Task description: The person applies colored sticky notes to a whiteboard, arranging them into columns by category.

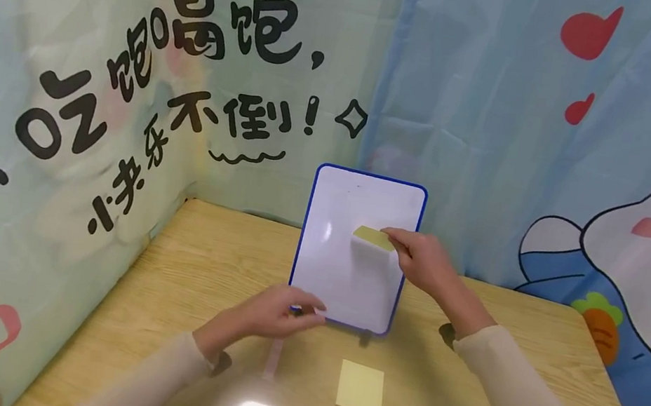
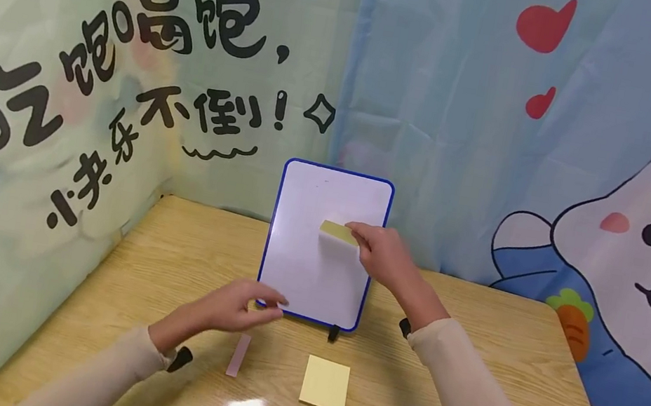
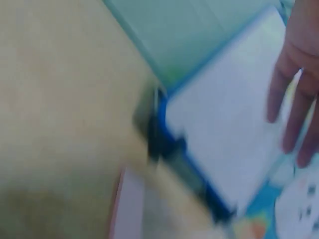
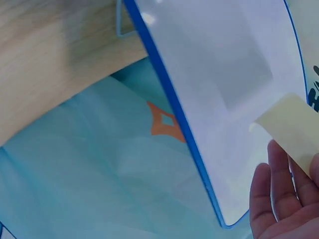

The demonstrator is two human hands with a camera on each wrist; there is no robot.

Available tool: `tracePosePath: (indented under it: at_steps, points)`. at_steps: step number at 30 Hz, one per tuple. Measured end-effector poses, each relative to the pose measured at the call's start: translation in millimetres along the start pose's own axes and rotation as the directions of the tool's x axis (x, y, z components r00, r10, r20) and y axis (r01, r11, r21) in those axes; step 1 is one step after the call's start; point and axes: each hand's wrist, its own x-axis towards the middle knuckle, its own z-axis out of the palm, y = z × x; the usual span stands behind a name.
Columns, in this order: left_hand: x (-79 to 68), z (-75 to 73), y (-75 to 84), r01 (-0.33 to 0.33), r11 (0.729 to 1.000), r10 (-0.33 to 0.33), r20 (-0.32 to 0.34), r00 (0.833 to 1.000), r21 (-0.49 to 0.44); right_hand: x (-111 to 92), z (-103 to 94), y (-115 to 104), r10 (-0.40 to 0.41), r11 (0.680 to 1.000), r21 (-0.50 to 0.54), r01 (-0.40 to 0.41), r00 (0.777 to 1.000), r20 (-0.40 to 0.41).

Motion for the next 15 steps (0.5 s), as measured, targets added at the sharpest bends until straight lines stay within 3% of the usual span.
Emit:
tracePosePath:
  at_steps: [1,2,3,5,7,9,11,15]
  points:
    - [4.5,-10.8,-4.9,0.011,0.999,-0.016,-0.098,0.995,-0.05,3.6,-0.8,-1.2,-0.014,1.0,-0.016,0.013,1.0,-0.014]
    - [8.9,-20.5,-9.4,0.022,0.995,-0.041,-0.197,0.98,-0.097,6.8,-1.4,-2.2,-0.024,0.999,-0.033,0.023,0.999,-0.026]
    - [13.2,-28.6,-14.8,0.028,0.992,-0.065,-0.3,0.952,-0.123,9.7,-1.8,-3.4,-0.037,0.998,-0.05,0.035,0.999,-0.035]
    - [22.2,-41.5,-26.0,0.051,0.984,-0.126,-0.474,0.871,-0.169,14.2,-1.4,-5.2,-0.07,0.994,-0.089,0.064,0.996,-0.059]
    - [31.1,-51.8,-35.3,0.084,0.973,-0.196,-0.569,0.799,-0.217,17.7,0.0,-6.9,-0.114,0.987,-0.123,0.102,0.989,-0.093]
    - [39.9,-60.2,-43.2,0.117,0.956,-0.26,-0.591,0.763,-0.269,21.3,2.3,-8.2,-0.16,0.979,-0.148,0.14,0.978,-0.135]
    - [48.4,-67.4,-48.7,0.155,0.926,-0.332,-0.551,0.765,-0.343,26.1,4.9,-9.4,-0.206,0.969,-0.173,0.177,0.963,-0.172]
    - [65.9,-77.6,-55.7,0.199,0.829,-0.444,-0.398,0.802,-0.523,37.8,9.3,-13.4,-0.268,0.949,-0.229,0.218,0.939,-0.215]
